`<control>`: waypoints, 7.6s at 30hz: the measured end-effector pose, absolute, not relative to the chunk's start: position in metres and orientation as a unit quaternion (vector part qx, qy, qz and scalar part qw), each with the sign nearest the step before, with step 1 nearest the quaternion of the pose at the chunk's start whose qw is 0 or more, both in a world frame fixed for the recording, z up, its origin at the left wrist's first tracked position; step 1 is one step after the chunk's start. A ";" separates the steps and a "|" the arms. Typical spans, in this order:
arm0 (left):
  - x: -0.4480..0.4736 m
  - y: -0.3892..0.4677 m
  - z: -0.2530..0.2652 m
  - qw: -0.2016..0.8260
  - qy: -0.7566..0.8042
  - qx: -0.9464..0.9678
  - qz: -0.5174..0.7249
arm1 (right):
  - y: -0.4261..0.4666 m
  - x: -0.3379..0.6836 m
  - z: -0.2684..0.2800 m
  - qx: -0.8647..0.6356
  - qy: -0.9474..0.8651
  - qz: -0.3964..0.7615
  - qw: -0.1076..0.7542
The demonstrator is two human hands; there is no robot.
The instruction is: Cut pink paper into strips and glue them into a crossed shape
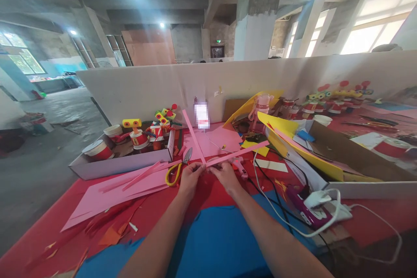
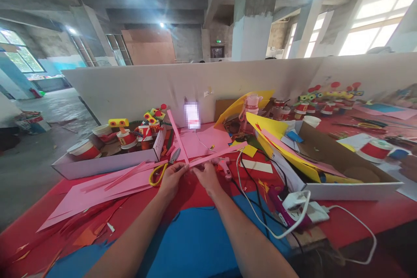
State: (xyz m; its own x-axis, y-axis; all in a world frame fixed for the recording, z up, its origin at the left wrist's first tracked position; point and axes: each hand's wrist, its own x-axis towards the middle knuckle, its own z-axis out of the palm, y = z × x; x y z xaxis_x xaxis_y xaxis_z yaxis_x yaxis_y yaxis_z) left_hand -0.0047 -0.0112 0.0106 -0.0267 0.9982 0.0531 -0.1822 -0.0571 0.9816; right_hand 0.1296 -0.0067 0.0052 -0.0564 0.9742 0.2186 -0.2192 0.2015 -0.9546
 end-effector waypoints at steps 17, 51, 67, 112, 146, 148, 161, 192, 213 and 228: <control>-0.003 -0.012 0.007 0.528 0.429 0.463 0.568 | -0.007 0.127 -0.003 -0.382 -0.468 0.559 0.567; 0.000 -0.016 0.013 0.416 0.495 0.516 0.561 | 0.001 0.137 -0.009 -0.446 -0.579 0.415 0.542; 0.001 -0.013 0.011 0.499 0.439 0.475 0.577 | -0.001 0.132 -0.006 -0.404 -0.535 0.460 0.582; 0.002 -0.018 0.018 0.550 0.419 0.443 0.570 | -0.010 0.127 -0.002 -0.379 -0.431 0.584 0.574; -0.001 -0.012 0.010 0.494 0.472 0.454 0.572 | -0.003 0.137 0.000 -0.397 -0.526 0.513 0.550; -0.001 -0.012 0.010 0.503 0.456 0.448 0.581 | -0.004 0.135 0.000 -0.405 -0.518 0.514 0.552; 0.001 -0.015 0.011 0.506 0.434 0.488 0.563 | -0.006 0.131 -0.002 -0.408 -0.471 0.531 0.575; -0.001 -0.015 0.014 0.547 0.432 0.445 0.562 | -0.006 0.130 -0.002 -0.351 -0.395 0.622 0.578; 0.000 -0.016 0.015 0.501 0.415 0.523 0.551 | -0.005 0.128 -0.006 -0.388 -0.428 0.531 0.621; -0.001 -0.014 0.012 0.448 0.474 0.493 0.576 | -0.003 0.133 -0.003 -0.394 -0.475 0.541 0.571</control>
